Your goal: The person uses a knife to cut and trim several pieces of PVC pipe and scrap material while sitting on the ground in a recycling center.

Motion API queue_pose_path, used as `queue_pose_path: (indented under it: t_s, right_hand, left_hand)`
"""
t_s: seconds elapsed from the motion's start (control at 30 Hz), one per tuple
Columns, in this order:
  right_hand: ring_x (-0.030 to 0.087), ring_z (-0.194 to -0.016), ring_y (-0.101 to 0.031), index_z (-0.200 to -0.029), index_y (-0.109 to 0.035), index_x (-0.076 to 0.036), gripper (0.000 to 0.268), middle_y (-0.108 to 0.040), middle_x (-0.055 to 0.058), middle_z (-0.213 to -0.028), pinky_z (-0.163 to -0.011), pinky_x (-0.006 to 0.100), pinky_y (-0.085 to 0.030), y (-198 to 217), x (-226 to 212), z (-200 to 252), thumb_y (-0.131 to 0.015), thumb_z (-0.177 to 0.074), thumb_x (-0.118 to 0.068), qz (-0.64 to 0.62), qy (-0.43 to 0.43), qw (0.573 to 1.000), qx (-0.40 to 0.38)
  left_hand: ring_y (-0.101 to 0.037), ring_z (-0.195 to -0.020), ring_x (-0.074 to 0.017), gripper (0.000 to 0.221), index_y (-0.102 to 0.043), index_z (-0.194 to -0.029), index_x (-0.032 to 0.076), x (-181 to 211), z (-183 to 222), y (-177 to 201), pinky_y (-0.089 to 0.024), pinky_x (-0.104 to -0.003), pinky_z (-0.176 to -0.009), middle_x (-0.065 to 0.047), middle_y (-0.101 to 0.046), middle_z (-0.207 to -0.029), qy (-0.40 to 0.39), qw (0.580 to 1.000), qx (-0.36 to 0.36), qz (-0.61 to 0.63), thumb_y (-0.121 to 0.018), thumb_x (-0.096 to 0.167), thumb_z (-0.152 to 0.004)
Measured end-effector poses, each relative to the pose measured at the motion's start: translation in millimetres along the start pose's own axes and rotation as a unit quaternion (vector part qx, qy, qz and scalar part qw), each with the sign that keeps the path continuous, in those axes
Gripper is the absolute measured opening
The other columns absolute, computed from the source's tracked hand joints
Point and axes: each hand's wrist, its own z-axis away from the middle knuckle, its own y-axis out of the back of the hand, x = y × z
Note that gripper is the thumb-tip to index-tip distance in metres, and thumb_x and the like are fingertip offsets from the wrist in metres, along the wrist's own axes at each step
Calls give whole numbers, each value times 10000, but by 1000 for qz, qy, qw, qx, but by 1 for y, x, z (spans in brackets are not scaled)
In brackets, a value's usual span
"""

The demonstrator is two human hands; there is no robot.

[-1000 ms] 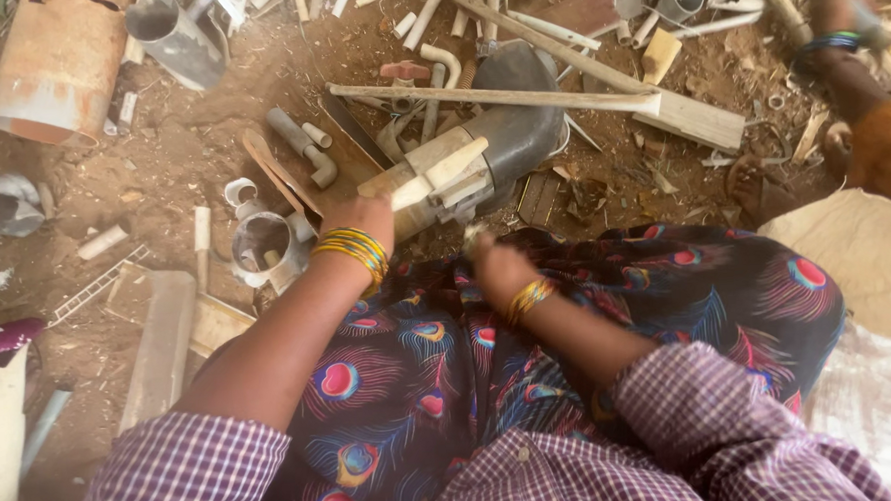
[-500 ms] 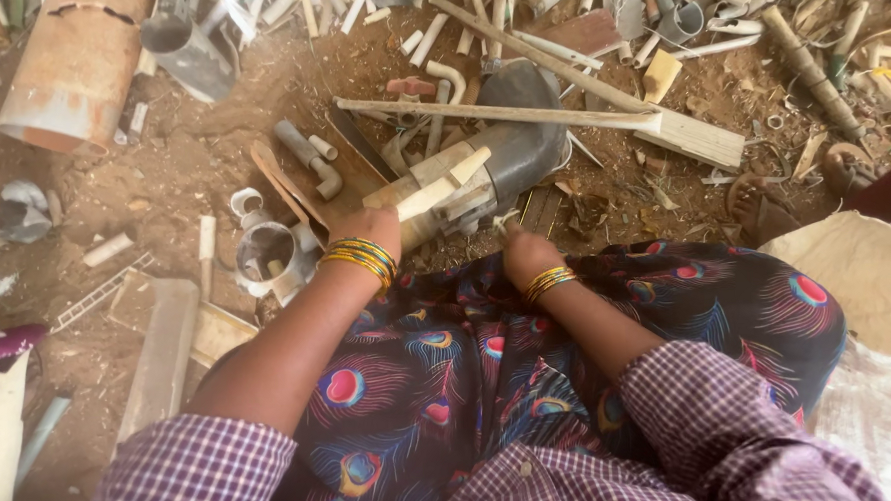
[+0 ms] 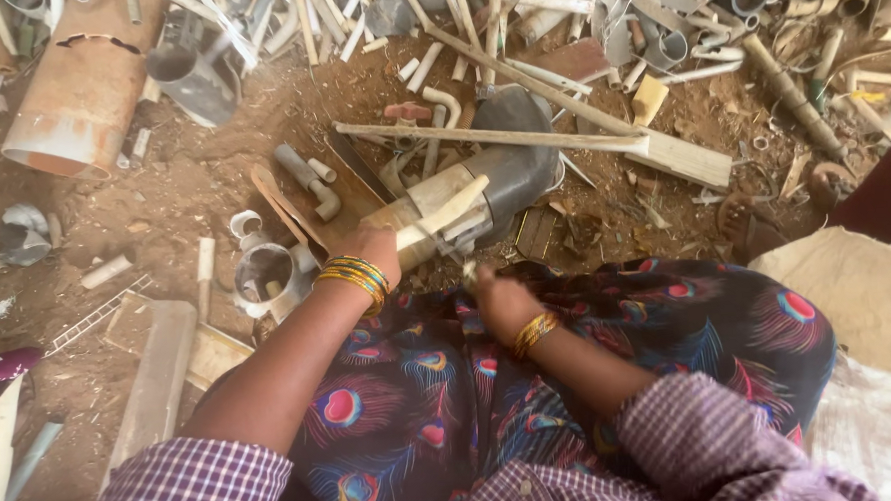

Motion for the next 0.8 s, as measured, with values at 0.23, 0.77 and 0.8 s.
queue_pose_path:
  t_s: [0.23,0.77,0.8]
  right_hand:
    - [418,-792,-715,-1114,-601,1,310,-704,283,-923,-665,491,-585,18,19,-12,-502,-1003,-270,-23,-69,987,145]
    - [315,-647,-718,-1234,-497,-50,274,-707,201,-794,-524,429,-602,43,-37,30,-438,-1076,-266,-180,-93,976,85]
    - [304,-643,-724,-1186,-526,-61,229,-712,192,-789,-534,417,-601,37,-35,31,-423,-1099,-245,-183,-65,975,108]
  left_hand:
    - [-653,-1151,-370,621,-588,-1437,247,-20,-17,-23,-528,-431,-1001,-205,-681,-1245,-26,994,-19,104,-600,99,-834]
    - [-534,-535,-134,286,-610,-1125,96,-29,-23,-20,-509,-312,-493,-30,-603,-753,45,875,-206,435,-446,317,-1047]
    - [-535,-534,-133,283,-617,-1116,103,-27,-22,-19,-489,-312,-485,-30,-609,-752,33,889,-199,410,-447,317,-1046]
